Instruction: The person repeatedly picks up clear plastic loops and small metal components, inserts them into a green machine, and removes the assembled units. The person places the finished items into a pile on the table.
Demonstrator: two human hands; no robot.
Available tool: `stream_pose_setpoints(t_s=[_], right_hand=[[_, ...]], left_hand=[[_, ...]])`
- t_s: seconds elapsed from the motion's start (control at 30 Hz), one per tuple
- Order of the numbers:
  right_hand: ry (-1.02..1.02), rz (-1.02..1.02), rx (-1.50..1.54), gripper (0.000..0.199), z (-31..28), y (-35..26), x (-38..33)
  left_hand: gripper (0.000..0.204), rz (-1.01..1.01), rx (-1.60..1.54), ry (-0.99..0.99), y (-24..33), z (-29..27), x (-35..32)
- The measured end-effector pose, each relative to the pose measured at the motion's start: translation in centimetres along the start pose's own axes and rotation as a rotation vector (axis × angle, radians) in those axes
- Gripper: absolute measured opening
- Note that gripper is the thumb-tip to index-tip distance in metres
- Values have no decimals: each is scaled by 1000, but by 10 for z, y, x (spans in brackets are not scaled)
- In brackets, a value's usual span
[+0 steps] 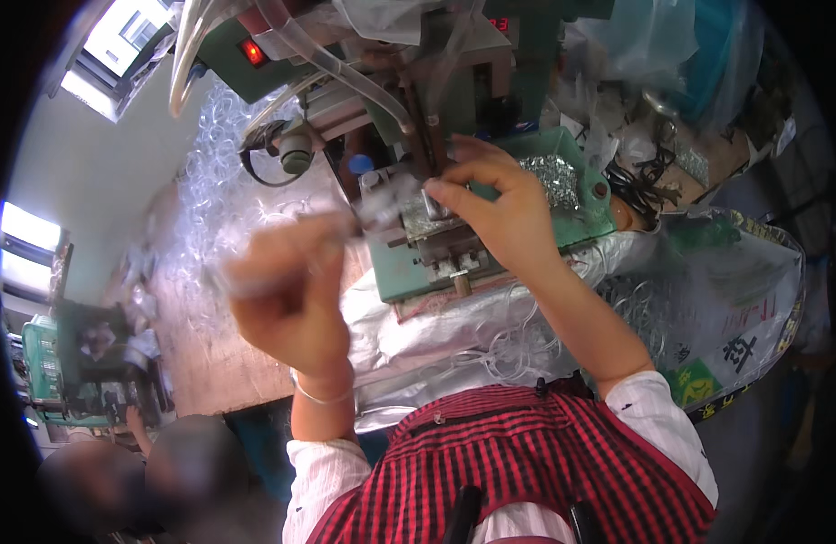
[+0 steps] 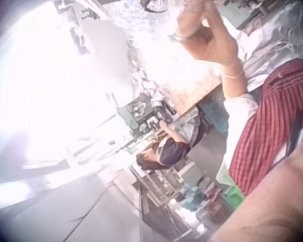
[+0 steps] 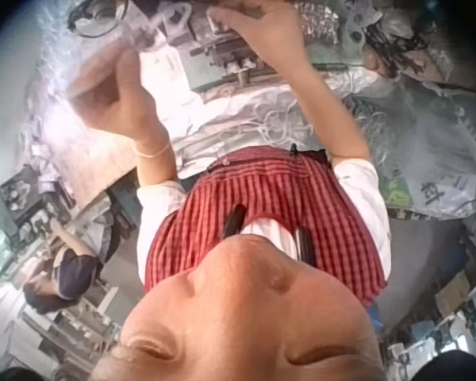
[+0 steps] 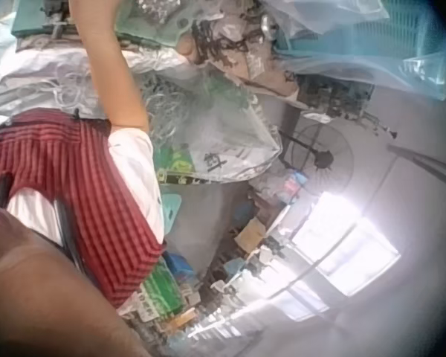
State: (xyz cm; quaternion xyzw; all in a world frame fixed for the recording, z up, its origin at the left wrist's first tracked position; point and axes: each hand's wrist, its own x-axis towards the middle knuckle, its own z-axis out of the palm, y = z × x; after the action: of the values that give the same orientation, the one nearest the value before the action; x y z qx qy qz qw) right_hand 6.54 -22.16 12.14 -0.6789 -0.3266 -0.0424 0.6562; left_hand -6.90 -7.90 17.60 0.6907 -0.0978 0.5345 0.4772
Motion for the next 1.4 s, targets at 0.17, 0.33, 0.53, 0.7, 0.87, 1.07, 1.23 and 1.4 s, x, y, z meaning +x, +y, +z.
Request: stream_pose_setpoints(t_s=[0.17,0.33,0.53,0.7,0.87,1.07,1.23,1.4], right_hand=[[-13,98,242,15,6,2,9],[-102,-11,-61,19,-14,-11,-1],[-109,54,-394,17,-97,62,-42],[-52,145,-293,14,-116,53,-28],[155,180,-268,16,-123,82,-3],[47,72,-738,14,-100,73,-42],[9,64,-831,8,-94,90,-36],[-52,-50,-973,7,-98,82,-33]], left_hand=[[5,-137,-104,120,-26,-1,47],[17,-74,-153,31,-9,-7,16],[27,490,330,-462,-17,18,-24],[22,553,399,-624,-25,35,-16],[23,532,393,-551,-37,34,-24],[22,548,350,-547,-43,31,-24],[24,387,278,-476,-42,27,-59],[27,156,1129,-153,-35,-48,-94]])
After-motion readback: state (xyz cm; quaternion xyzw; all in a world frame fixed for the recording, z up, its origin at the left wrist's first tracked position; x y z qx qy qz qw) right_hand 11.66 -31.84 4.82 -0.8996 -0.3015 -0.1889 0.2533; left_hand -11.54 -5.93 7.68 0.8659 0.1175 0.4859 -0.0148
